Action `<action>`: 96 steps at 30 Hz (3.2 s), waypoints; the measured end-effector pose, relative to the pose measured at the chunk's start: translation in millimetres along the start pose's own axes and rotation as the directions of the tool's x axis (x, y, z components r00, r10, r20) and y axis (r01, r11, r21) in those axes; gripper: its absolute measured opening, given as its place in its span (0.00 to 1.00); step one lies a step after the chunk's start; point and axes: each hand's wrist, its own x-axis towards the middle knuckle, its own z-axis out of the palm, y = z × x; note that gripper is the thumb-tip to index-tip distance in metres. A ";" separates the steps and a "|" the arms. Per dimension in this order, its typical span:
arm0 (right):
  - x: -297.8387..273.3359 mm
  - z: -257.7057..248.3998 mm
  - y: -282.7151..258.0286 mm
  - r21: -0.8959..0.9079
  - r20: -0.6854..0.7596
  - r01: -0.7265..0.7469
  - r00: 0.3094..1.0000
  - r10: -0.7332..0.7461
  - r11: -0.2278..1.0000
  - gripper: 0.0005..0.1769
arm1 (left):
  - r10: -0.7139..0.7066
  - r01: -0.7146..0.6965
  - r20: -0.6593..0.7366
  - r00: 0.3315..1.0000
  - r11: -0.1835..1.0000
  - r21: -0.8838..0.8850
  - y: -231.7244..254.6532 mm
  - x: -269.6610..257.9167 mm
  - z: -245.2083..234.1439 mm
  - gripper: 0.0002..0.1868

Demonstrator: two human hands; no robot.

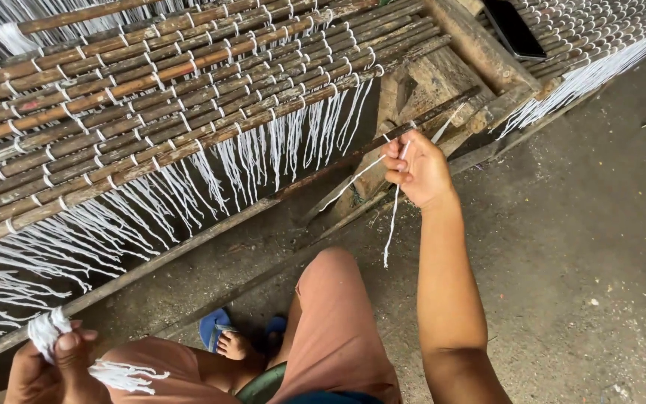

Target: Tying individual white candle wicks onto horizontal wooden rods on a frame.

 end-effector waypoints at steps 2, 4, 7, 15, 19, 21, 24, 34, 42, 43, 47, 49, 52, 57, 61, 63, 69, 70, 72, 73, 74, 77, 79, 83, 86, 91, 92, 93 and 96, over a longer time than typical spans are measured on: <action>2.3 1.6 0.9 0.000 -0.035 0.014 0.999 -0.014 1.000 0.08 | 0.008 -0.008 0.008 1.000 1.000 -0.006 -5.6 1.4 -0.6 0.12; 4.7 5.4 3.9 -0.002 -0.068 0.026 0.997 -0.026 1.000 0.07 | 0.015 -0.015 0.013 1.000 1.000 -0.012 -6.9 2.1 -0.4 0.13; 9.6 12.6 19.3 -0.006 -0.095 0.020 0.995 -0.020 1.000 0.06 | -0.007 0.007 0.017 1.000 1.000 0.003 2.3 -0.5 2.3 0.12; 19.7 -5.7 207.5 -0.415 -0.410 0.291 0.786 -0.462 0.862 0.23 | -0.049 0.050 -0.084 0.995 0.999 0.006 -3.7 -8.6 4.4 0.10; 9.4 -10.2 321.5 -0.408 -0.398 -0.080 0.912 -0.098 0.909 0.23 | -0.192 0.192 -0.032 0.981 0.981 0.011 55.4 -1.8 7.8 0.12; -9.5 12.2 364.1 -0.632 -0.218 -0.283 0.958 0.185 0.722 0.11 | -0.373 0.363 0.034 0.927 0.917 0.164 35.0 7.9 15.3 0.11; -54.9 128.5 327.0 -0.636 0.231 -0.020 0.949 0.215 0.772 0.10 | -0.080 0.060 -0.048 0.996 0.940 -0.336 54.0 -5.0 30.8 0.09; -81.9 273.7 261.9 -0.308 0.607 0.312 0.792 -0.067 0.899 0.04 | 0.013 -0.024 -0.031 0.999 0.922 -0.387 44.2 -3.2 34.4 0.09; -91.8 269.3 250.4 -0.372 0.559 0.350 0.824 -0.094 0.860 0.04 | 0.117 -0.123 -0.037 0.992 0.949 -0.289 46.9 -3.6 31.8 0.06; -92.6 270.5 251.7 -0.373 0.558 0.351 0.824 -0.094 0.859 0.04 | 0.117 -0.122 -0.036 0.992 0.949 -0.290 52.6 -3.1 31.1 0.06; -98.4 276.6 251.6 -0.399 0.561 0.459 0.807 -0.185 0.794 0.02 | 0.064 -0.066 -0.018 0.998 0.932 -0.355 65.3 -2.8 29.7 0.06; -93.5 271.7 254.9 -0.374 0.549 0.446 0.813 -0.193 0.813 0.01 | 0.047 -0.054 -0.026 0.999 0.920 -0.389 61.9 -0.6 29.8 0.06; -80.1 258.4 258.9 -0.286 0.511 0.329 0.847 -0.147 0.900 0.02 | 0.040 -0.062 -0.058 0.998 0.886 -0.459 48.3 3.3 29.9 0.07; -80.8 253.2 240.1 -0.055 0.548 -0.045 0.834 0.068 0.997 0.06 | 0.036 -0.056 -0.053 0.998 0.899 -0.435 48.7 3.8 31.1 0.07; -90.7 252.9 239.4 -0.091 0.564 -0.124 0.811 0.153 0.988 0.11 | 0.028 -0.034 -0.020 0.999 0.885 -0.465 48.8 -0.5 33.9 0.08; -96.2 262.1 236.9 -0.271 0.561 -0.020 0.809 0.174 0.962 0.14 | 0.048 -0.053 -0.022 0.999 0.887 -0.459 46.1 -2.9 35.2 0.09; -96.6 279.2 253.3 -0.369 0.521 0.230 0.853 -0.005 0.901 0.04 | 0.086 -0.106 -0.071 0.994 0.925 -0.364 41.6 -5.5 34.2 0.07; -97.3 279.9 250.6 -0.367 0.525 0.230 0.851 -0.003 0.901 0.04 | 0.087 -0.109 -0.075 0.993 0.926 -0.362 39.7 -4.9 33.4 0.07; -98.8 280.9 245.5 -0.337 0.515 0.231 0.857 -0.026 0.913 0.03 | 0.097 -0.114 -0.066 0.993 0.935 -0.337 35.4 -4.3 31.8 0.07; -97.8 279.6 247.0 -0.339 0.517 0.229 0.856 -0.022 0.912 0.03 | 0.095 -0.112 -0.069 0.993 0.935 -0.336 33.3 -4.7 31.9 0.07; -96.7 278.0 248.5 -0.322 0.507 0.204 0.862 -0.014 0.924 0.01 | 0.078 -0.095 -0.063 0.995 0.934 -0.345 31.1 -5.2 32.3 0.07; -92.3 272.6 248.1 -0.291 0.482 0.147 0.876 0.012 0.945 0.02 | 0.056 -0.077 -0.064 0.996 0.921 -0.382 32.3 -3.9 32.7 0.08; -92.9 274.1 240.8 -0.277 0.467 0.114 0.884 0.029 0.954 0.03 | 0.051 -0.075 -0.071 0.996 0.910 -0.408 40.7 -1.3 32.8 0.09; -94.4 271.9 235.6 -0.191 0.554 -0.055 0.818 0.154 0.980 0.02 | 0.072 -0.113 -0.118 0.990 0.915 -0.388 47.6 5.8 33.2 0.08; -93.7 270.2 230.3 -0.140 0.529 -0.137 0.827 0.191 0.981 0.04 | 0.092 -0.125 -0.121 0.988 0.947 -0.297 30.7 7.0 29.6 0.06; -84.0 239.3 220.8 -0.055 0.346 -0.082 0.933 0.096 0.995 0.16 | 0.113 -0.109 0.032 0.993 0.988 -0.113 43.9 1.3 7.1 0.04; -73.6 214.6 223.7 -0.019 0.395 -0.214 0.896 0.204 0.977 0.12 | -0.102 0.102 0.061 0.993 0.995 0.001 63.4 0.0 2.0 0.06; -65.2 189.9 228.0 0.014 0.452 -0.350 0.838 0.306 0.937 0.21 | -0.310 0.298 0.067 0.949 0.944 0.142 81.7 -1.1 -7.9 0.09; -59.3 152.9 181.3 0.049 0.384 -0.306 0.884 0.265 0.951 0.14 | 0.044 -0.044 -0.015 0.999 0.999 -0.022 29.4 -5.9 2.4 0.14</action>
